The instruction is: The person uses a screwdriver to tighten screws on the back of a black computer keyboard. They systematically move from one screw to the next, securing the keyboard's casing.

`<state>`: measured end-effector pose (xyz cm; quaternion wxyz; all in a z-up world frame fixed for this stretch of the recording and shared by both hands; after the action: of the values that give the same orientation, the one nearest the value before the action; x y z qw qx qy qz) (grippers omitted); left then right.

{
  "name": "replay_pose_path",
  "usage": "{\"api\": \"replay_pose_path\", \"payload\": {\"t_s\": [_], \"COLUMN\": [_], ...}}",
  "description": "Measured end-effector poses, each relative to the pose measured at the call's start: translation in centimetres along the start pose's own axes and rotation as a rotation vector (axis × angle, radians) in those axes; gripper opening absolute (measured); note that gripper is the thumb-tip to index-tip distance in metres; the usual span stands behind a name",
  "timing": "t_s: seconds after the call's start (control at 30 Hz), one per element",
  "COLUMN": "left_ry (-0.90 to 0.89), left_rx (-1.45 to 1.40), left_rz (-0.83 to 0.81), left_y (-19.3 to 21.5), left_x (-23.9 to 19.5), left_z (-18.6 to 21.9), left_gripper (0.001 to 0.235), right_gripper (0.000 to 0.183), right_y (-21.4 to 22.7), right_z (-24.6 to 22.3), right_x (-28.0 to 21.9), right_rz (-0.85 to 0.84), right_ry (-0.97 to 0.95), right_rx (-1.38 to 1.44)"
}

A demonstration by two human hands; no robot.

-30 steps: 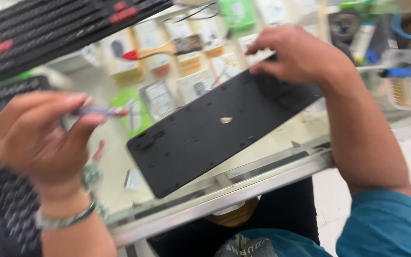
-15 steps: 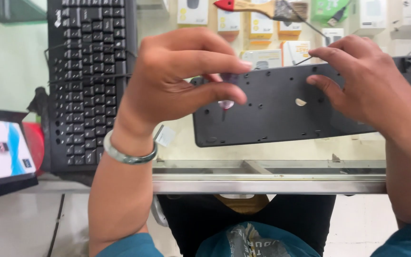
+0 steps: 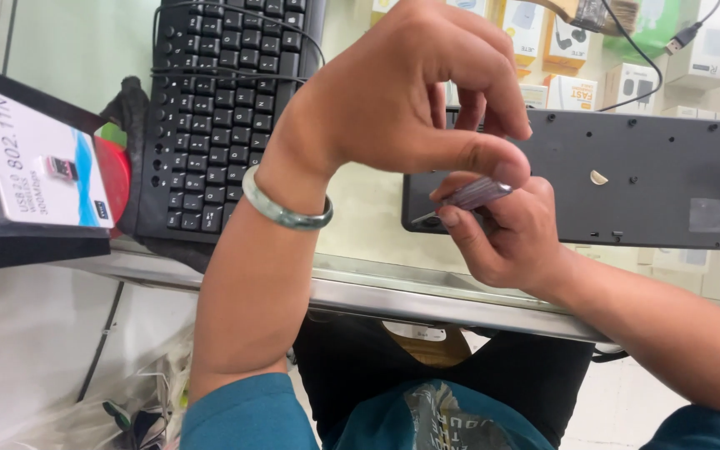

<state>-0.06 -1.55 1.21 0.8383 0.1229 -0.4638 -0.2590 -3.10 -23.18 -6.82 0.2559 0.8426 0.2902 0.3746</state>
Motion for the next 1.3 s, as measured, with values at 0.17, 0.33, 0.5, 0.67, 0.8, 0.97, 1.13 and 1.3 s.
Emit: {"api": "replay_pose_path", "payload": {"t_s": [0.17,0.33,0.5,0.67,0.8,0.97,1.13,1.3], "left_ry": [0.061,0.126,0.185,0.202,0.229,0.302,0.459,0.387], "left_rx": [-0.053,-0.125,-0.182,-0.205,-0.202,-0.233,-0.223,-0.265], "left_rz": [-0.065,-0.123,-0.155,-0.177,-0.192,-0.244,-0.344,-0.38], "left_y": [0.2,0.1,-0.1,-0.1,-0.1,-0.1,0.3,0.9], "left_x": [-0.6,-0.4,-0.4,-0.3,-0.4,-0.4,-0.5,-0.8], "left_z": [-0.4,0.2,-0.1,0.2,0.2,0.4,1.1,1.3], "left_gripper": [0.02,0.025,0.019,0.021,0.016,0.016,0.016,0.013], "right_gripper": [0.027,0.032,0.024,0.026,0.023,0.023,0.034,0.029], "right_y": [-0.4,-0.3,-0.1,-0.2,-0.4,-0.5,-0.6,-0.8], "right_z": [0.5,1.0,1.1,1.3,1.8,1.8,1.8,0.1], "right_x": [0.0,-0.2,0.1,-0.4,-0.7,-0.5,-1.0,0.8], "right_rz": [0.01,0.039,0.005,0.027,-0.003,-0.025,0.126,0.1], "right_ry": [0.057,0.113,0.092,0.117,0.106,0.116,0.166,0.159], "right_rx": [-0.034,0.01,0.036,0.011,0.004,-0.023,0.065,0.116]}}
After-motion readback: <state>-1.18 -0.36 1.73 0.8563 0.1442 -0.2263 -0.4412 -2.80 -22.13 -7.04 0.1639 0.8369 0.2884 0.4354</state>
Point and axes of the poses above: each hand's wrist, its own x-axis towards the middle knuckle, its own y-axis out of the back of the hand, z = x × y, the point moved 1 cm from there along x, towards the middle knuckle, and after that the axes turned 3 degrees about x, right-handed, at the moved point
